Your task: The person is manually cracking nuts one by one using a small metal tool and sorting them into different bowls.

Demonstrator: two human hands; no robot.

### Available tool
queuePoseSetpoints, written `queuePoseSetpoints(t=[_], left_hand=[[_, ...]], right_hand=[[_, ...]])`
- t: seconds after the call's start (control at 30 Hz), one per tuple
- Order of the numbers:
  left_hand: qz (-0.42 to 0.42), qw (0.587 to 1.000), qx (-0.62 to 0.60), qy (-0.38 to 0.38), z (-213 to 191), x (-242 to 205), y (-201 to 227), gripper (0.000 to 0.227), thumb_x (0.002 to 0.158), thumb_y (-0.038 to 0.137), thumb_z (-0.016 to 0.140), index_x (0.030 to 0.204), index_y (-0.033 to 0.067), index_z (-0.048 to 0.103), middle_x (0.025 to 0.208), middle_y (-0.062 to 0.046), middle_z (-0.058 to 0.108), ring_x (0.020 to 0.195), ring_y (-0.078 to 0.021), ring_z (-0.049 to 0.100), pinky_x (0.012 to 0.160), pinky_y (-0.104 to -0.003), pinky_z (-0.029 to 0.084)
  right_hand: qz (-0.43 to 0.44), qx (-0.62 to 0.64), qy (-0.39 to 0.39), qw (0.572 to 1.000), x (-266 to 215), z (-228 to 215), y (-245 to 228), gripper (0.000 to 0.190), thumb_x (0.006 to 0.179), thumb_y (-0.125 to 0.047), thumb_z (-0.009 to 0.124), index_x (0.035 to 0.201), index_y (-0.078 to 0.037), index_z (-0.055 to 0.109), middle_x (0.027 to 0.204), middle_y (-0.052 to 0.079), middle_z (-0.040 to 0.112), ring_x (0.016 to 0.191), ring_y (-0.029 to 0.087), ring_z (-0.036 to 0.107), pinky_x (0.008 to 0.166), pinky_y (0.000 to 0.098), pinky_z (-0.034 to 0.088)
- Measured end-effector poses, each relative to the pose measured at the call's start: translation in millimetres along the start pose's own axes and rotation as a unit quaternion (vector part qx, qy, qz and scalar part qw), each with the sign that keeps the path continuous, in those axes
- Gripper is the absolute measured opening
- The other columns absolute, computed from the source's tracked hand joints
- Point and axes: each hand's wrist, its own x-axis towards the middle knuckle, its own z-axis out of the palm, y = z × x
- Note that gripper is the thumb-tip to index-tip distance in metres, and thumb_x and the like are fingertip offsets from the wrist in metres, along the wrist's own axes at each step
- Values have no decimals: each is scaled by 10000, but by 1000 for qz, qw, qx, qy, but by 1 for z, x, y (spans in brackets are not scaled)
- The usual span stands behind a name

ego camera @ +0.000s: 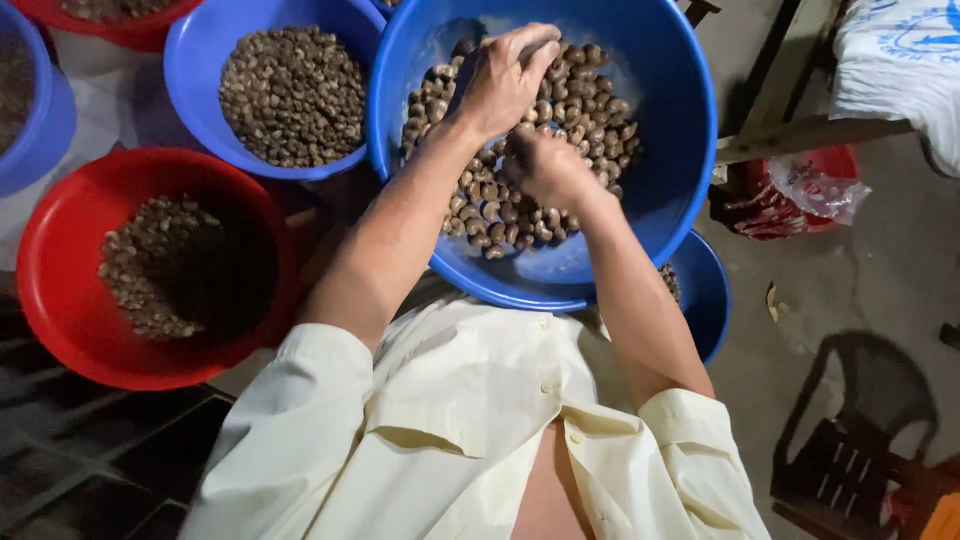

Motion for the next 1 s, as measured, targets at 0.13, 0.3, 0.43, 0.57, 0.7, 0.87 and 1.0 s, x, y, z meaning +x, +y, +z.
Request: queuePoseSetpoints(t=[0.13,0.3,0.43,0.57,0.7,0.87,1.0], left_hand=[[4,996,-88,-17,10,0,-7,242,1016,172,550,1154,43,701,1032,-130,797,845,-205,796,623,-276,675],[-69,987,-139,-26,1,0,3,211,997,155,590,1142,66,716,934,-90,794,743,-146,743,524,-226,604],[-79,993,-91,-16,-1,-3,5,259,1000,206,585,1162,45,709,923,-87,793,767,-145,773,506,-214,608],[-68,997,-29,-20,0,-8,3,237,1015,222,578,1170,87,696,1015,-74,774,838,-162,765,660,-278,660],[-56,998,19,-27,-5,-7,10,239,1008,235,584,1162,96,704,1068,-70,796,876,-189,790,718,-318,667],[-32,997,66,-5,-11,-8,20,223,988,237,601,1109,98,727,969,-41,817,744,-181,785,610,-308,619],[-37,998,54,-8,-10,-7,18,218,993,228,597,1117,95,718,976,-46,809,773,-187,779,632,-307,625]], right_hand=[[30,350,71,934,-7,-29,12,312,943,-7,485,1221,31,622,1034,132,751,760,161,681,633,259,576],[115,530,177,822,-14,-49,9,173,1000,-92,574,1150,-72,660,920,53,681,706,110,674,632,230,589],[50,286,197,937,-13,-26,-6,151,972,-64,576,1085,-3,656,901,88,705,715,153,641,634,278,542],[-66,-105,245,962,13,23,18,433,903,-178,729,1307,-105,588,1127,160,593,855,349,650,608,438,557],[-103,-174,225,953,28,43,28,462,883,-72,604,1344,-64,581,1308,181,593,1171,409,617,844,446,587],[-8,-177,177,968,22,41,25,493,883,-38,574,1375,-46,544,1345,234,558,953,384,659,686,469,585],[1,-113,202,973,21,44,53,390,884,-102,605,1264,-11,609,1108,250,668,874,458,671,717,514,551]])
